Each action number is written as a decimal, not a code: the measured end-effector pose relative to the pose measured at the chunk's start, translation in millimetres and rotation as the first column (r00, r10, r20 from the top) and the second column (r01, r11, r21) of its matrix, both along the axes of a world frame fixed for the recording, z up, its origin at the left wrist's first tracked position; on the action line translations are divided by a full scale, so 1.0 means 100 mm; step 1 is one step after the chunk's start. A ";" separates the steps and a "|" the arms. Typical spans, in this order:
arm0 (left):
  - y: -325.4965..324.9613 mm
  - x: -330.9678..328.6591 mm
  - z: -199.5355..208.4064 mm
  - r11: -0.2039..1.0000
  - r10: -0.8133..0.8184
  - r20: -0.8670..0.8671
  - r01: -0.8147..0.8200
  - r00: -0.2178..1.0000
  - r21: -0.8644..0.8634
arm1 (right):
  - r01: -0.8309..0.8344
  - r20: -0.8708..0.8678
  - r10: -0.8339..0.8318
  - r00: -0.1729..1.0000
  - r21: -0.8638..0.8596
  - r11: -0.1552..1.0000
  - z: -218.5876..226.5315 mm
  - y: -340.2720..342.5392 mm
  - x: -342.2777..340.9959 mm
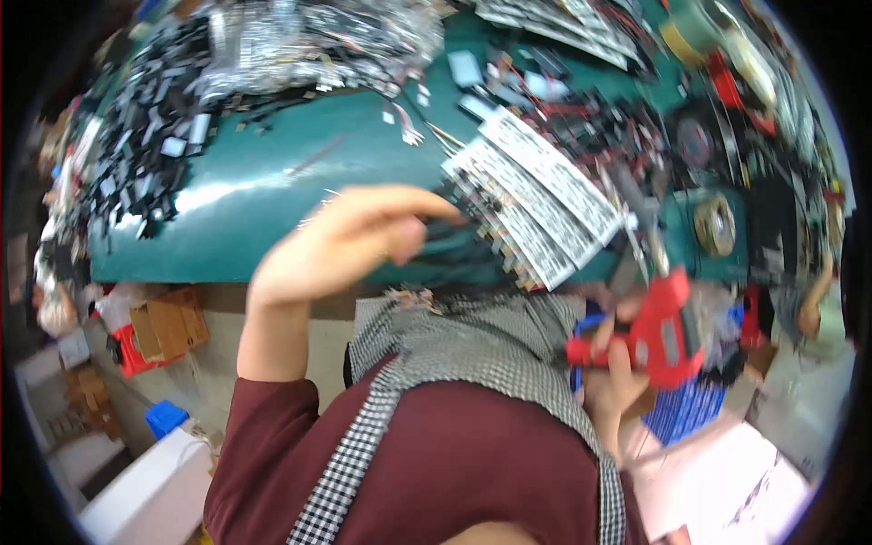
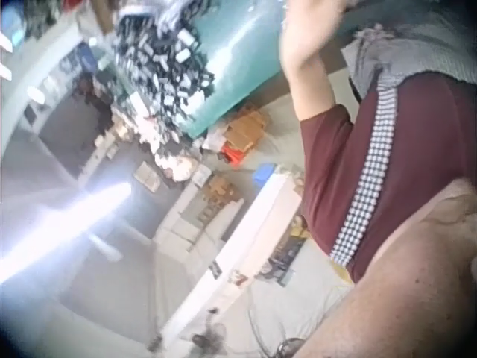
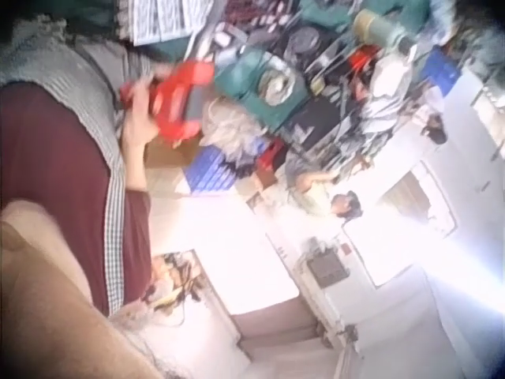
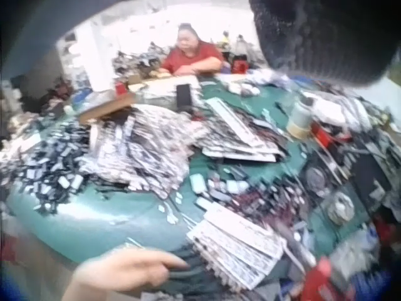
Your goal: The person connects wires to circuit boards on a workbench, then uses a heat gun for assembly.
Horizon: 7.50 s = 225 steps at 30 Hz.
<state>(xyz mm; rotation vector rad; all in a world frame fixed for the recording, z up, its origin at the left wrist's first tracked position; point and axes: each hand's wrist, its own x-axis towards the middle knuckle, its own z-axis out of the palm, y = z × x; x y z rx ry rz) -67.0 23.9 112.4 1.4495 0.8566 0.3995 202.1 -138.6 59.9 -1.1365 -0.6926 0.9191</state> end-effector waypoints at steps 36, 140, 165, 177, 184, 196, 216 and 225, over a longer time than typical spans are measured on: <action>-0.51 0.99 -0.44 0.931 0.101 0.335 0.030 0.937 -0.365 | -0.162 0.099 0.168 0.981 -0.068 0.984 0.21 0.46 -0.24; -0.13 0.92 -1.10 0.174 0.391 -0.113 0.048 0.913 0.984 | -0.308 0.323 0.410 0.853 -0.322 0.895 -0.26 -0.10 0.48; -0.20 0.94 -1.09 0.155 0.387 -0.067 0.007 0.920 0.988 | -0.317 0.229 0.403 0.886 -0.337 0.887 -0.11 -0.05 0.39; -0.21 0.97 -1.11 0.240 0.392 -0.023 -0.078 0.920 0.968 | -0.294 0.215 0.384 0.898 -0.356 0.887 -0.17 -0.09 0.42; -0.21 0.97 -1.12 0.193 0.413 -0.058 -0.025 0.909 0.981 | -0.271 0.425 0.436 0.794 -0.395 0.878 -0.36 -0.25 0.58; -0.19 0.97 -1.10 0.173 0.402 -0.082 0.012 0.912 0.985 | -0.249 0.476 0.421 0.772 -0.383 0.890 -0.29 -0.23 0.53; -0.24 1.03 -1.07 0.174 0.435 -0.097 0.022 0.895 0.985 | -0.311 0.380 0.439 0.814 -0.354 0.882 -0.39 -0.35 0.63; -0.21 1.02 -1.04 0.197 0.397 -0.111 0.033 0.911 0.980 | -0.217 0.658 0.467 0.591 -0.428 0.877 -0.63 -0.55 0.74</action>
